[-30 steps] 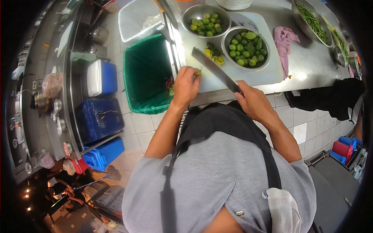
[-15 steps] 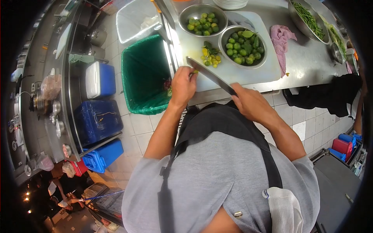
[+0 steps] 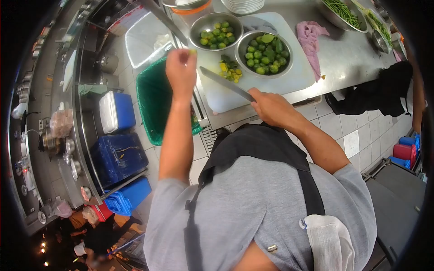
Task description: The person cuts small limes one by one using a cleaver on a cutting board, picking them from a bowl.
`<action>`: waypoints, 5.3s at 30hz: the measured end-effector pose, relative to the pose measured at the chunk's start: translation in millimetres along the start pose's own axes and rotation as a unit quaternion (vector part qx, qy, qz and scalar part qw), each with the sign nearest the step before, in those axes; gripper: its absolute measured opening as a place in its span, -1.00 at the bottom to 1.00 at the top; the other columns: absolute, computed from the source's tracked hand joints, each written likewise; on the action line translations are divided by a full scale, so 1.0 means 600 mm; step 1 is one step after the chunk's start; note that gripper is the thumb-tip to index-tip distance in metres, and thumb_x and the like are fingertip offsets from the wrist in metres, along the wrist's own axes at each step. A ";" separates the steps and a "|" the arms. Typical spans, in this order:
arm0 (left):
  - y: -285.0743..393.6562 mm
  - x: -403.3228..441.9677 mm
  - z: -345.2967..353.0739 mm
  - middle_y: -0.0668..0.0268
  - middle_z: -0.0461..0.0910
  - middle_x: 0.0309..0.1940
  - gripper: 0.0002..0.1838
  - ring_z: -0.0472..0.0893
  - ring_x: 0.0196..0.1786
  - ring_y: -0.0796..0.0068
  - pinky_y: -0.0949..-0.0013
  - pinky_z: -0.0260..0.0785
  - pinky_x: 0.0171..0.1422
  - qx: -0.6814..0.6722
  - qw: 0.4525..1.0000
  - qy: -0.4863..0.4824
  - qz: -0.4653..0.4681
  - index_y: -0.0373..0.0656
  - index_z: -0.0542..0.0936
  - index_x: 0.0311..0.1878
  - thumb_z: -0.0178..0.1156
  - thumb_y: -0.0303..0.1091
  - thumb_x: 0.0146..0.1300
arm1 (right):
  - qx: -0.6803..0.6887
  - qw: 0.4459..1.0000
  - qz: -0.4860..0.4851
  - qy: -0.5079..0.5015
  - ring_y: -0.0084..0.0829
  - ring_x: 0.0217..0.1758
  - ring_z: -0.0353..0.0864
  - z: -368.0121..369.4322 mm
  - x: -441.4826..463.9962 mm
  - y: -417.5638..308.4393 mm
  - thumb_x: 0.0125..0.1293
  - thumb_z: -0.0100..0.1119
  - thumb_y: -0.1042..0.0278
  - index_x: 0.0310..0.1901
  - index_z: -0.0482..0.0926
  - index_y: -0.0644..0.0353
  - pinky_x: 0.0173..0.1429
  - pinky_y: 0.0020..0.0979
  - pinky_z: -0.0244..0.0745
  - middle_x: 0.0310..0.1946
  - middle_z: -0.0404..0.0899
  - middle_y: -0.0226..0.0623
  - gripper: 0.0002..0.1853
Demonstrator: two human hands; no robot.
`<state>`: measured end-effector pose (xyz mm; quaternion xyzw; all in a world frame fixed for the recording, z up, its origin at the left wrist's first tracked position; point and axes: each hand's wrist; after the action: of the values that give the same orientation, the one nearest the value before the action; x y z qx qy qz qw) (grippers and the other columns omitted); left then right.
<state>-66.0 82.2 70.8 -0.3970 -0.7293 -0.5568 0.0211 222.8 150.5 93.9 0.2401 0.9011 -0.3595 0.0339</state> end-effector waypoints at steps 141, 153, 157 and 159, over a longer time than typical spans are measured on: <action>-0.008 -0.063 -0.014 0.15 0.67 -0.24 -0.79 0.64 -0.21 0.26 0.25 0.50 -0.06 0.043 0.999 0.015 0.030 -0.29 0.64 -0.13 0.45 -0.44 0.26 | 0.023 1.000 0.011 0.013 0.35 -0.10 0.66 0.001 -0.004 0.017 0.57 0.07 0.34 0.14 0.40 0.23 0.00 0.25 0.47 -0.21 0.70 0.22 -0.76; 0.086 0.064 0.171 0.05 0.75 -0.07 -0.75 0.69 0.02 -0.06 -0.03 0.54 0.18 0.118 0.926 -0.301 0.197 -0.18 0.77 -0.06 0.32 -0.30 0.25 | -0.008 0.999 0.004 0.030 0.29 -0.16 0.69 0.023 -0.013 0.012 0.54 0.06 0.35 0.15 0.39 0.23 -0.07 0.21 0.51 -0.27 0.70 0.15 -0.74; 0.115 0.009 0.237 0.03 0.76 -0.07 -0.71 0.70 0.03 -0.07 -0.06 0.53 0.19 0.203 0.849 -0.427 0.238 -0.12 0.79 -0.04 0.32 -0.24 0.23 | -0.026 0.999 0.003 0.027 0.25 -0.17 0.70 0.022 -0.012 0.008 0.54 0.05 0.36 0.18 0.42 0.24 -0.07 0.20 0.53 -0.27 0.71 0.14 -0.73; 0.112 -0.010 0.257 0.03 0.77 -0.07 -0.71 0.71 0.04 -0.08 -0.08 0.54 0.18 0.223 0.832 -0.439 0.255 -0.11 0.80 -0.03 0.33 -0.23 0.23 | -0.030 0.999 0.004 0.024 0.24 -0.18 0.71 0.022 -0.012 0.008 0.54 0.03 0.37 0.19 0.43 0.24 -0.07 0.20 0.53 -0.27 0.71 0.13 -0.72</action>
<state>41.8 210.8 63.1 -0.7560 -0.6392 -0.1212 -0.0722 229.8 141.6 82.7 0.2514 0.9112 -0.3257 0.0206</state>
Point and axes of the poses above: each hand's wrist, its own x-axis towards the middle knuckle, its own z-axis out of the palm, y = z × x
